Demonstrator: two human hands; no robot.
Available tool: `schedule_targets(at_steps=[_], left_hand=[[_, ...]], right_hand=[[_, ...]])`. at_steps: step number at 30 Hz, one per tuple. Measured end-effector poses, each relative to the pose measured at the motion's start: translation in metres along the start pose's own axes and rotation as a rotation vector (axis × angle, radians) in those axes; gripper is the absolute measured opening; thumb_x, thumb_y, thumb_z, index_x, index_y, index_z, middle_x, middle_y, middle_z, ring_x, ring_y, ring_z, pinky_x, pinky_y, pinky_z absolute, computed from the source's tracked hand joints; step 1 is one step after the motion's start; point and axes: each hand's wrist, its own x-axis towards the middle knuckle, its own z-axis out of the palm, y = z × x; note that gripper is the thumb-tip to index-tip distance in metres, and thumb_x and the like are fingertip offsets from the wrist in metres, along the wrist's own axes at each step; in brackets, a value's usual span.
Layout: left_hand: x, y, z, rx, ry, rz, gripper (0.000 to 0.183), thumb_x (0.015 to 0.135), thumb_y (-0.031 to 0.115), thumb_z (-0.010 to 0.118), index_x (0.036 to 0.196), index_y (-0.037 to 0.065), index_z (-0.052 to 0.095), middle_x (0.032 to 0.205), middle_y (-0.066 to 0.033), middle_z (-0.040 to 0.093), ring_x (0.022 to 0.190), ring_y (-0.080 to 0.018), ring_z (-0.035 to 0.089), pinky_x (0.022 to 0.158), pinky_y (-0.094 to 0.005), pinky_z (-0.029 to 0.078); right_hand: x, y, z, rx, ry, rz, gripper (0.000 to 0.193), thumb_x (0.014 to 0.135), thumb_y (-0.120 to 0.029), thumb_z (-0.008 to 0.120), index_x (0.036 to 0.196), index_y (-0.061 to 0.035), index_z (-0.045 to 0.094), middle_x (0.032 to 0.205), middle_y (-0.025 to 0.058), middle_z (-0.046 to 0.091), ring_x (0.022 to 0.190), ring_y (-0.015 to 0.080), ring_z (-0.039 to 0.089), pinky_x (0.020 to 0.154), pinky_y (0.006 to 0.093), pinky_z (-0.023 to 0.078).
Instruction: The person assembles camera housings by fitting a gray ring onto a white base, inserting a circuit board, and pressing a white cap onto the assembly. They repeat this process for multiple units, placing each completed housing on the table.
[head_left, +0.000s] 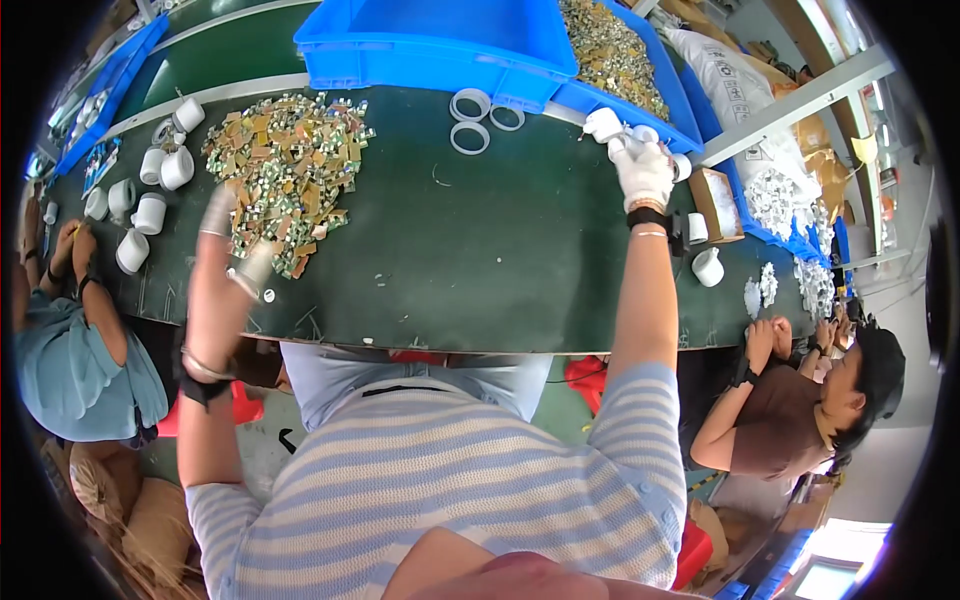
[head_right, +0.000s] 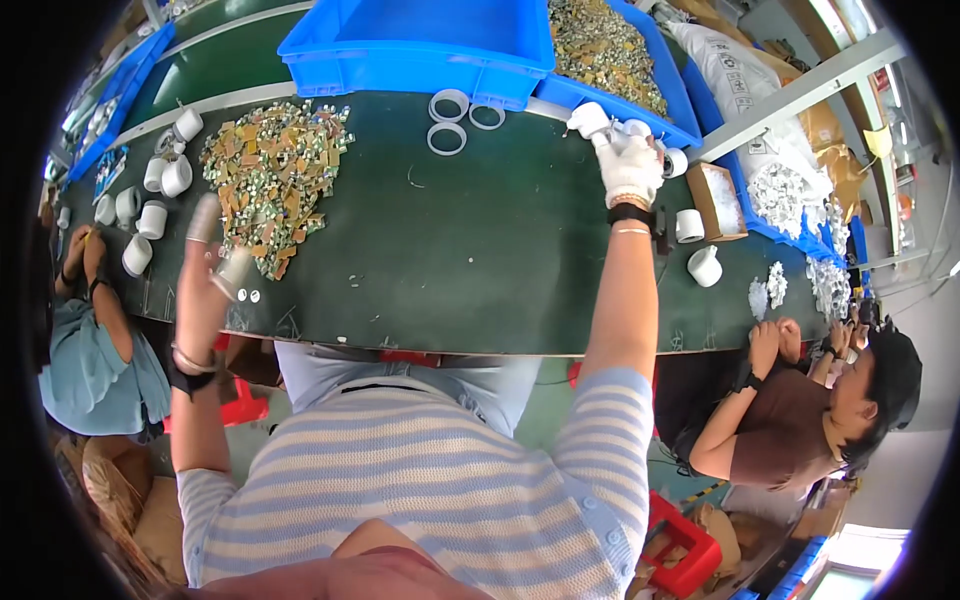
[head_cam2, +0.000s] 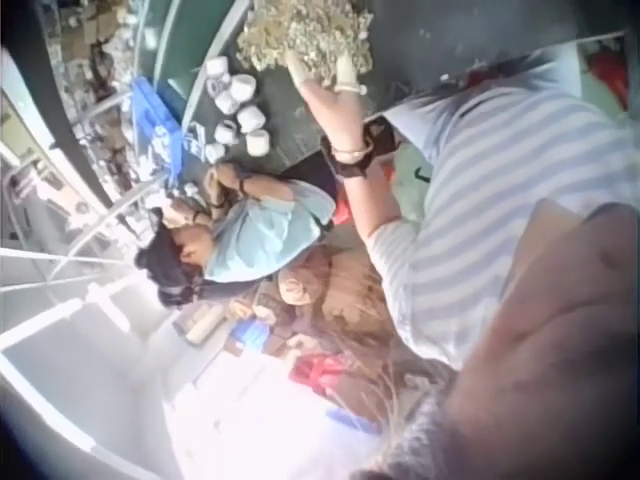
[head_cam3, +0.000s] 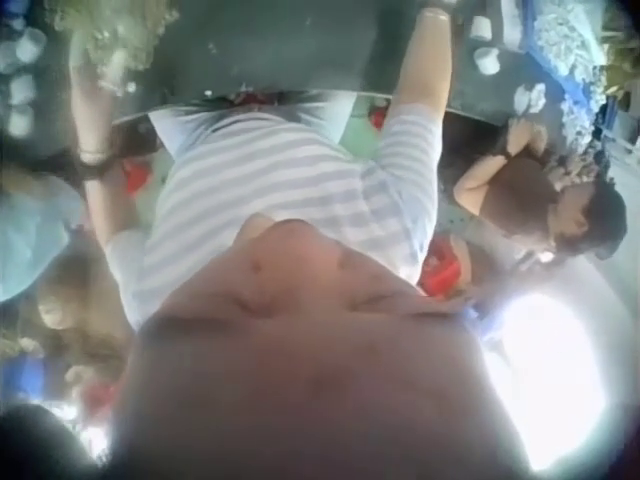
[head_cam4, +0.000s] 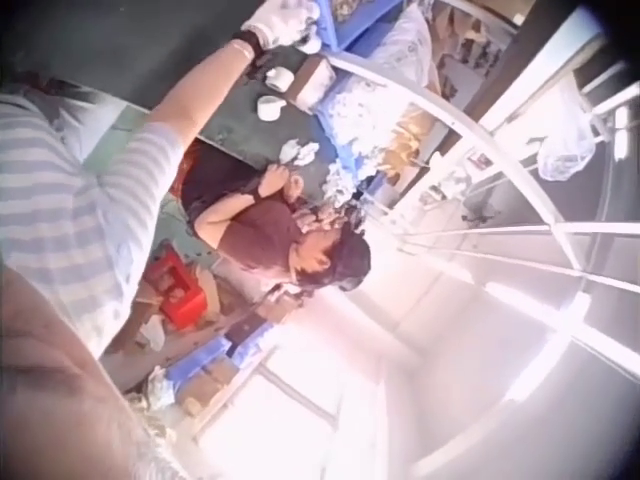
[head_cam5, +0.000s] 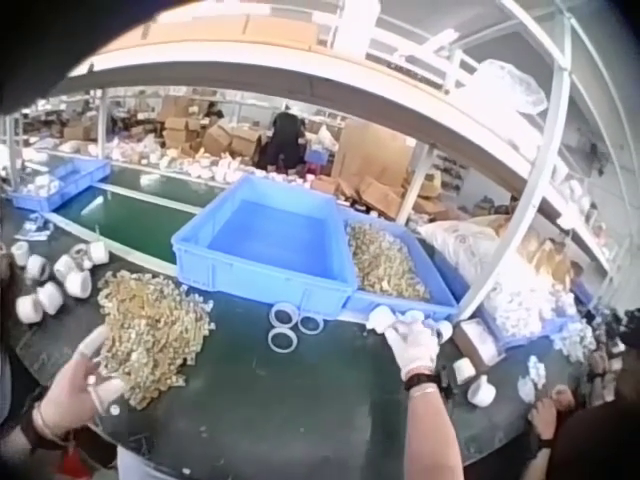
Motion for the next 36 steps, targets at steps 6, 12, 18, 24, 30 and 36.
schedule_targets(at_steps=[6, 12, 18, 24, 30, 36], left_hand=[[-0.038, 0.047, 0.065, -0.073, -0.271, 0.047, 0.071, 0.091, 0.009, 0.082, 0.154, 0.003, 0.05, 0.151, -0.0175, 0.057, 0.139, -0.0302, 0.055, 0.116, -0.0388, 0.042], [-0.039, 0.049, 0.082, -0.175, -0.471, -0.007, 0.067, 0.094, 0.005, 0.078, 0.155, 0.008, 0.049, 0.148, -0.0109, 0.059, 0.132, -0.0229, 0.061, 0.111, -0.0385, 0.048], [-0.031, 0.043, 0.102, -0.843, -0.678, -0.253, 0.086, 0.099, 0.011, 0.074, 0.167, 0.008, 0.021, 0.141, -0.0136, 0.06, 0.116, -0.0206, 0.067, 0.099, -0.0351, 0.057], [-0.037, 0.049, 0.083, -1.236, -0.62, -0.631, 0.075, 0.099, 0.032, 0.074, 0.157, 0.002, 0.038, 0.136, -0.0172, 0.063, 0.114, -0.0307, 0.072, 0.097, -0.0454, 0.063], [-0.05, 0.044, 0.051, -1.4, -0.439, -0.587, 0.088, 0.094, 0.029, 0.078, 0.165, 0.015, 0.028, 0.145, -0.0205, 0.056, 0.112, -0.0404, 0.071, 0.103, -0.06, 0.056], [-0.051, 0.035, 0.046, -0.986, -0.475, -0.525, 0.077, 0.088, 0.017, 0.084, 0.15, 0.011, 0.039, 0.136, -0.0123, 0.057, 0.117, -0.0269, 0.067, 0.103, -0.0435, 0.055]], right_hand=[[-0.02, 0.01, 0.049, -0.104, 0.095, -0.217, 0.057, 0.086, -0.05, 0.078, 0.126, -0.0107, 0.068, 0.124, 0.0202, 0.069, 0.116, 0.0412, 0.065, 0.098, 0.0535, 0.05], [-0.188, -0.068, -0.034, 0.674, -0.182, -0.677, 0.062, 0.079, -0.038, 0.089, 0.125, -0.0023, 0.067, 0.116, 0.0193, 0.069, 0.103, 0.0371, 0.069, 0.09, 0.0454, 0.056], [-0.227, -0.134, -0.088, 0.682, -0.667, -1.131, 0.057, 0.08, -0.039, 0.089, 0.122, -0.0059, 0.071, 0.113, 0.0169, 0.07, 0.102, 0.0345, 0.07, 0.088, 0.0448, 0.057], [-0.129, -0.157, 0.037, 0.503, 0.05, -0.836, 0.037, 0.092, -0.036, 0.076, 0.114, -0.0065, 0.07, 0.098, 0.0144, 0.073, 0.09, 0.0354, 0.07, 0.082, 0.0454, 0.057], [-0.173, -0.141, 0.002, 0.369, -0.168, -1.191, 0.013, 0.087, -0.02, 0.073, 0.093, -0.0102, 0.067, 0.09, 0.0135, 0.069, 0.086, 0.037, 0.068, 0.078, 0.049, 0.055], [-0.231, -0.094, -0.04, 0.356, -0.107, -1.309, 0.031, 0.074, -0.005, 0.075, 0.102, -0.0192, 0.076, 0.092, 0.006, 0.068, 0.091, 0.0292, 0.068, 0.08, 0.0427, 0.054]])
